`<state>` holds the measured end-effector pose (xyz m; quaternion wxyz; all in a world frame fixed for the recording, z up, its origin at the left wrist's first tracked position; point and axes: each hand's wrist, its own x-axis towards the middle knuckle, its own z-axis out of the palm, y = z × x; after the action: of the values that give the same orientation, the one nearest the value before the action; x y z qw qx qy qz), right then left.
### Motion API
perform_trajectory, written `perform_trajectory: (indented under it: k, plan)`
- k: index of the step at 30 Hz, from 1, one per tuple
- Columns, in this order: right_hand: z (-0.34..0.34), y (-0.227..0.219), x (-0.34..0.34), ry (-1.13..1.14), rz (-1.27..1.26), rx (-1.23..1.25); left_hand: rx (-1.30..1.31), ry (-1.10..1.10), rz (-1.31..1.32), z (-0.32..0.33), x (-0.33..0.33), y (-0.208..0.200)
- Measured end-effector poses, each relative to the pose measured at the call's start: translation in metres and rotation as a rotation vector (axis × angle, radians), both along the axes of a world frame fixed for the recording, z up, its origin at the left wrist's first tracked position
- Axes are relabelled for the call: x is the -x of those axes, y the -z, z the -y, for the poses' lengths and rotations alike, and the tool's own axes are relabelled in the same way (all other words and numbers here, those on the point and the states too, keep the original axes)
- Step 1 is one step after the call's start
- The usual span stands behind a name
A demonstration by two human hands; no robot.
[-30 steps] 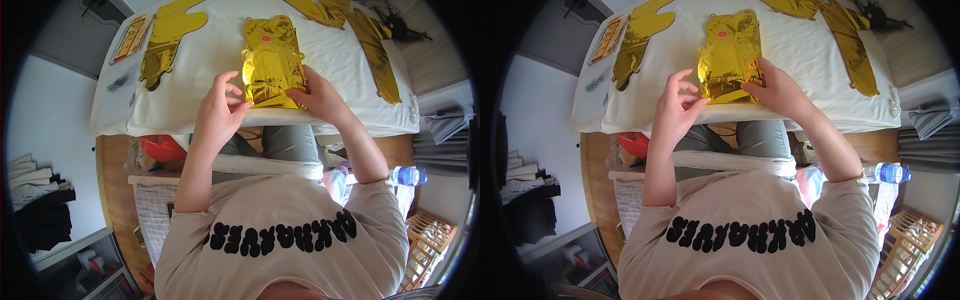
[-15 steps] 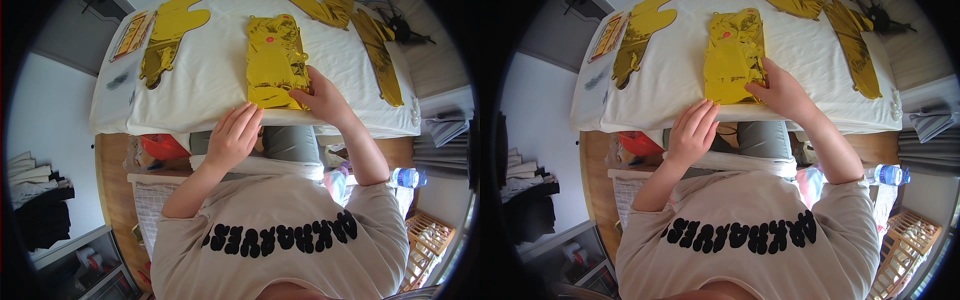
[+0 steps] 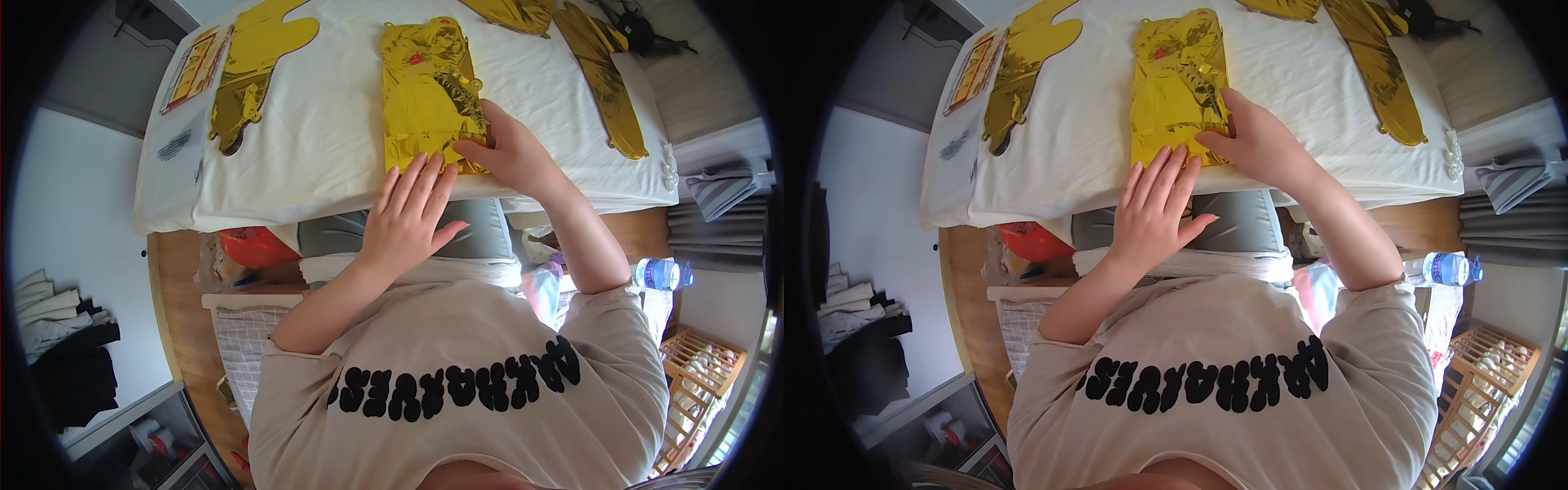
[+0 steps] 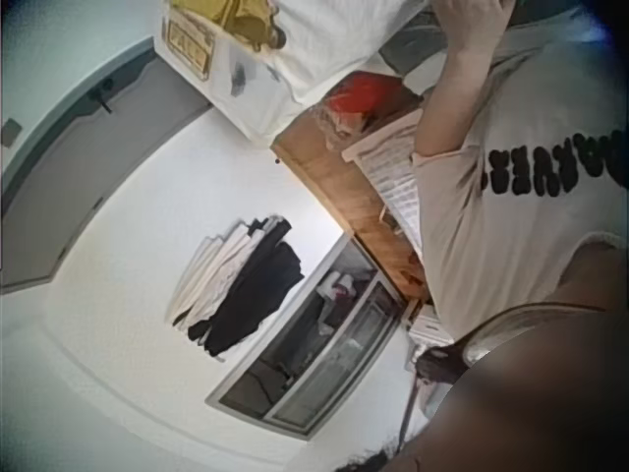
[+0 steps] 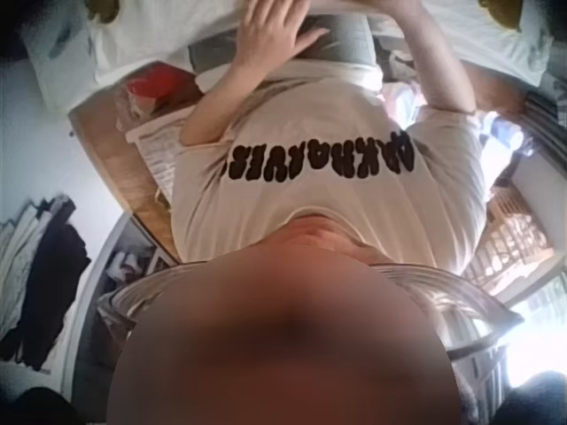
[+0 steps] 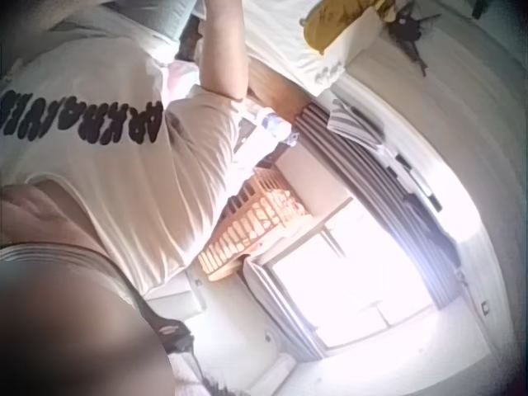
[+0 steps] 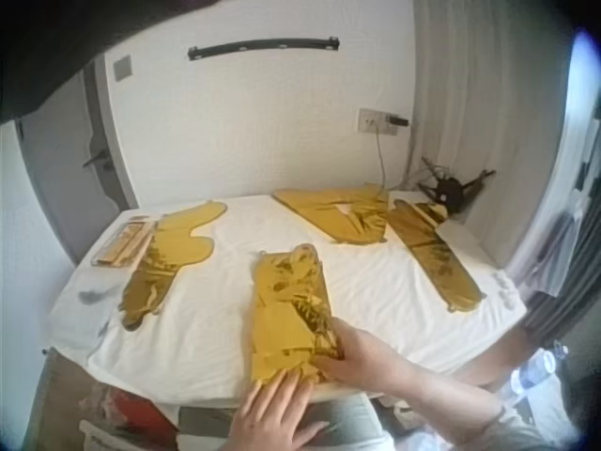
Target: Carefully folding a yellow character-shaped foil balloon on a white table.
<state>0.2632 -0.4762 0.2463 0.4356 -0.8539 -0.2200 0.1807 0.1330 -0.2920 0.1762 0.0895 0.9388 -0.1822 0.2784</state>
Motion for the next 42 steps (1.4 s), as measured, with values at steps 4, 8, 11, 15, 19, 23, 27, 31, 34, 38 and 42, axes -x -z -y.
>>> perform_trajectory:
  k: [4, 8, 11, 15, 19, 23, 27, 31, 34, 38, 42]
  plan:
    - [0.002, -0.002, 0.01, 0.022, -0.047, -0.087, -0.029, 0.01, 0.032, -0.001, -0.001, 0.002]
    - [0.016, -0.012, 0.035, 0.12, 0.068, -0.297, -0.013, -0.008, 0.04, 0.001, -0.001, 0.002]
    - [0.023, -0.004, 0.047, 0.166, 0.109, -0.325, 0.008, -0.01, 0.044, 0.003, -0.002, 0.001]
    - [0.021, 0.002, 0.055, 0.242, 0.119, -0.31, 0.002, -0.04, 0.066, 0.006, -0.004, 0.002]
    - [0.02, 0.012, 0.059, 0.263, 0.21, -0.27, 0.013, -0.054, 0.12, 0.007, -0.006, 0.006]
    - [0.019, 0.019, 0.064, 0.284, 0.317, -0.254, 0.022, -0.052, 0.127, 0.009, -0.006, 0.005]
    - [0.018, 0.023, 0.067, 0.311, 0.402, -0.208, 0.008, -0.051, 0.132, 0.009, -0.005, 0.005]
    - [0.022, 0.027, 0.067, 0.296, 0.56, -0.168, -0.013, -0.06, 0.135, 0.01, -0.005, 0.005]
    - [0.028, 0.033, 0.068, 0.233, 0.677, -0.141, 0.002, -0.061, 0.118, 0.01, -0.006, 0.005]
    - [0.037, 0.03, 0.063, 0.058, 0.952, -0.055, 0.013, -0.072, 0.12, 0.011, -0.007, 0.008]
    - [0.039, 0.041, 0.057, 0.028, 0.971, -0.067, 0.014, -0.083, 0.141, 0.013, -0.009, 0.008]
